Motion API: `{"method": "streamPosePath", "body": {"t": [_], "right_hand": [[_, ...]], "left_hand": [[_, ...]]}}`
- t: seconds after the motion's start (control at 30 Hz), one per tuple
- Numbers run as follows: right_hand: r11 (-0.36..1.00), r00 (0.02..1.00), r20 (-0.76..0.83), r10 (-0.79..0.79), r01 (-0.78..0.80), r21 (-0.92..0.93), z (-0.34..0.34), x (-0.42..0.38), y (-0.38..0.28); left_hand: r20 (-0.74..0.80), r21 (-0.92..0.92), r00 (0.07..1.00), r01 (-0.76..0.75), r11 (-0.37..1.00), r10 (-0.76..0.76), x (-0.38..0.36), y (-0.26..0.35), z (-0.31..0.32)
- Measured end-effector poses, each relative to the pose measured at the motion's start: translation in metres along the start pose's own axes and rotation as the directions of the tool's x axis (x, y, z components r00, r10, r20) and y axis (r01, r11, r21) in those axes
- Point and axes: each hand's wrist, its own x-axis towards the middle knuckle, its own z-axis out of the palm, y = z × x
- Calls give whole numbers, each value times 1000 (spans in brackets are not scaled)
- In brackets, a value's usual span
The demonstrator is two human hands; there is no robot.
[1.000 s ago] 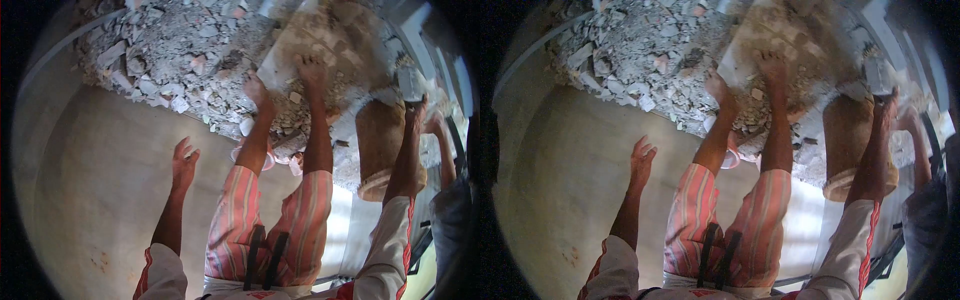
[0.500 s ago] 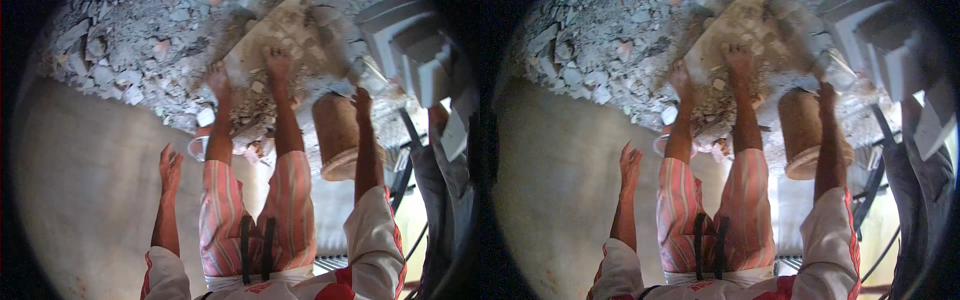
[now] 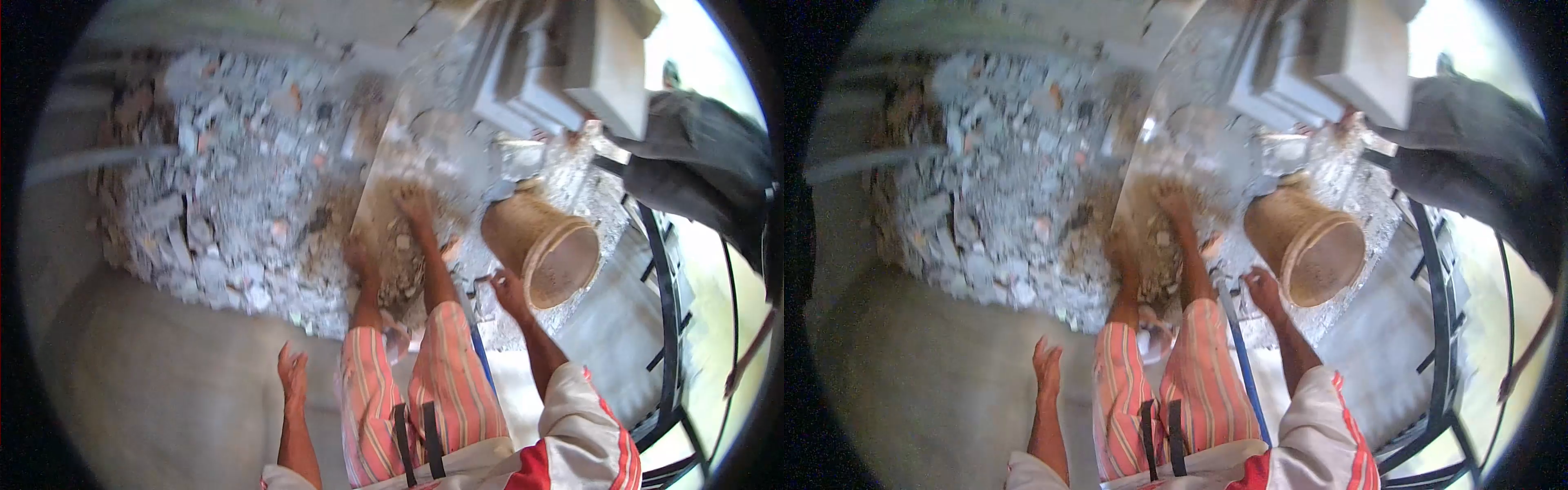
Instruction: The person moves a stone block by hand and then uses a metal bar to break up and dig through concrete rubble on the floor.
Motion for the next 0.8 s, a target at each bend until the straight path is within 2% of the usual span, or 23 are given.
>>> {"method": "streamPosePath", "body": {"t": [0.07,0.13,0.17,0.2,0.23,0.3,0.33,0.37,0.4,0.43,0.5,0.57,0.6,0.63,0.67,0.73,0.8], "right_hand": [[976,997,-32,75,-67,208,5,-17,1],[911,979,-71,189,-148,384,-13,-16,-38],[949,987,-35,159,-143,282,-36,-8,-63],[966,992,-117,52,-20,259,-51,2,-81],[970,981,-188,-41,84,230,-63,9,-90],[961,956,-280,-90,157,228,-79,21,-91],[959,961,-273,-46,119,257,-89,19,-104],[955,966,-257,-9,85,284,-105,11,-117],[943,961,-275,-15,105,315,-106,3,-117],[931,954,-298,-19,126,344,-104,-8,-114],[900,969,-230,95,15,435,-101,-43,-118],[890,981,-142,134,-56,453,-70,-70,-80],[861,979,-147,139,-46,506,-61,-94,-86],[860,968,-162,190,-85,503,-12,-109,-28],[799,964,-124,235,-119,590,-17,-134,-58],[811,977,8,214,-183,555,39,-175,7],[841,964,-101,248,-162,515,92,-223,36]], "left_hand": [[-17,25,997,-73,997,73,1,14,-19],[-17,66,988,-149,987,151,-11,60,-31],[-69,8,993,-95,995,95,-22,86,-34],[-114,-42,993,-32,999,27,-28,103,-36],[-91,-8,995,-46,999,45,-24,108,-35],[-123,-8,982,-143,990,141,-18,93,-46],[-127,-7,982,-144,990,142,-12,82,-50],[-84,73,986,-136,988,142,-22,96,-41],[-92,91,987,-123,988,131,-31,100,-36],[-40,25,992,-117,993,118,-37,101,-33],[26,152,996,-92,984,89,-44,107,-26],[79,233,992,-112,966,96,-61,121,-16],[111,248,991,-95,964,69,-61,123,-15],[143,263,989,-77,962,40,-57,124,-18],[140,292,988,-97,952,57,-57,123,-19],[130,336,988,-123,934,83,-43,117,-27],[178,575,972,-229,785,153,-21,107,-44]]}}
